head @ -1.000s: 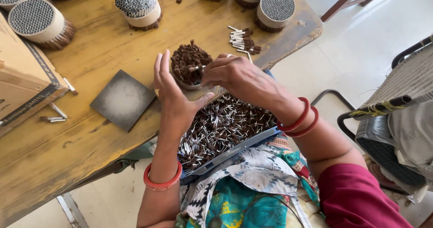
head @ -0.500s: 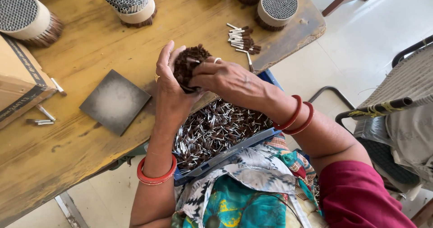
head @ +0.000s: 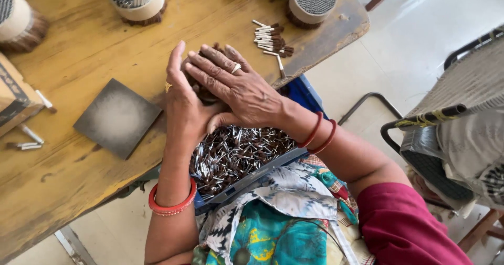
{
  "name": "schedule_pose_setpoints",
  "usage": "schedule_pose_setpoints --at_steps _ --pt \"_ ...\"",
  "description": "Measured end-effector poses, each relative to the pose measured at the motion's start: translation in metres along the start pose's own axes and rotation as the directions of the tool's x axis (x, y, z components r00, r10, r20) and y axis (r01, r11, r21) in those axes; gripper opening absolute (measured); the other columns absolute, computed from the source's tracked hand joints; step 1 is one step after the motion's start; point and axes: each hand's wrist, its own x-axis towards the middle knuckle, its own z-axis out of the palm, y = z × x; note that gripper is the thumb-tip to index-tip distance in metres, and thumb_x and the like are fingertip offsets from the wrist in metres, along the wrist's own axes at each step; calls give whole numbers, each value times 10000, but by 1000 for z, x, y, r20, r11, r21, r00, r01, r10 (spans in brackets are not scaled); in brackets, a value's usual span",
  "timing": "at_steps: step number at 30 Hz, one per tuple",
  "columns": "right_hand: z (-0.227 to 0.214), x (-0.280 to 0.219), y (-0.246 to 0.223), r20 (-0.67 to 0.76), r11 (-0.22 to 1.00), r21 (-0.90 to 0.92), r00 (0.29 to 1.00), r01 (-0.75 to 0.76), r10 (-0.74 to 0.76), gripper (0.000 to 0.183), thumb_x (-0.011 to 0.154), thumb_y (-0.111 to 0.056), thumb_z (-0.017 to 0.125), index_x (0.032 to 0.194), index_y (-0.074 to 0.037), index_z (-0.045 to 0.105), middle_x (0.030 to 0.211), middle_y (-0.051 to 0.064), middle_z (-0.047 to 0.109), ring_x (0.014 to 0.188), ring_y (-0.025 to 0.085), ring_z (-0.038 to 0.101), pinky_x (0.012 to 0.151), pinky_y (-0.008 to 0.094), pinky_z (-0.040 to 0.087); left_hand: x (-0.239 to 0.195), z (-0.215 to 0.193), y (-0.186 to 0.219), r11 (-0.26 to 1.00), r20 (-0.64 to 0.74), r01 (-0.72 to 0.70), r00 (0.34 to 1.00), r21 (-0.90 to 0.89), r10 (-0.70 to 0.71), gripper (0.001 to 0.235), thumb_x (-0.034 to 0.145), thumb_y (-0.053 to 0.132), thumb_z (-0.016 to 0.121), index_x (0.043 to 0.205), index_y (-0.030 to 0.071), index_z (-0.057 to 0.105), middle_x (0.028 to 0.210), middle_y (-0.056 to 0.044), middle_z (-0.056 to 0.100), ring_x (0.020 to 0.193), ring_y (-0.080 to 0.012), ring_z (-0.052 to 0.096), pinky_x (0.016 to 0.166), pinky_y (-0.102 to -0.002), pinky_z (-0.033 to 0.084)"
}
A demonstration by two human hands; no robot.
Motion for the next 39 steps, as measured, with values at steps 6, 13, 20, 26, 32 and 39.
schedule_pose_setpoints --at_steps 6,13,20,26,32,39 --pt "-48 -24 43 -8 978 -66 980 -199 199 827 934 -278 775 1623 -106 349 1684 162 329 1539 378 334 1257 505 263 4 2 7 961 -66 -32 996 276 52 1202 730 208 987 1607 40 183 1604 -272 351 1504 -442 350 1253 -526 322" --pt "-44 -51 100 133 872 -295 887 -391 443 700 896 -107 745 1528 -15 458 1560 189 448 1398 390 422 1127 485 356 0 3 1 967 -70 -41 996 250 60 1127 862 436 912 1633 26 199 1642 -248 336 1549 -431 310 1291 -527 279" --pt "-38 -47 79 -94 899 -58 899 -433 427 363 855 -41 718 1217 -16 717 1189 141 683 1127 341 618 963 419 489 -4 0 2 985 -93 1 996 172 16 1055 921 610 756 1641 30 249 1657 -246 350 1570 -411 329 1312 -524 286" --pt "-13 -65 62 -221 891 -95 882 -445 417 132 896 -38 721 1019 7 706 955 132 651 952 337 633 840 439 516 -10 0 5 986 -143 -41 988 164 64 968 947 528 806 1610 36 302 1642 -202 369 1570 -385 321 1338 -514 269" --pt "-35 -44 48 -177 862 135 844 -490 507 117 906 -38 704 1017 -3 709 923 137 682 891 315 667 774 412 530 -16 -2 8 996 -298 -77 950 51 89 743 909 276 915 1489 51 509 1479 -99 534 1414 -235 502 1209 -390 409" --pt "-32 -8 -9 112 738 473 864 -480 490 158 900 -53 698 1050 -2 701 879 128 709 833 290 737 725 394 554 -15 -1 19 947 -130 -71 991 -314 31 554 802 57 895 1306 56 663 1189 -23 652 1061 -102 656 908 -232 575"
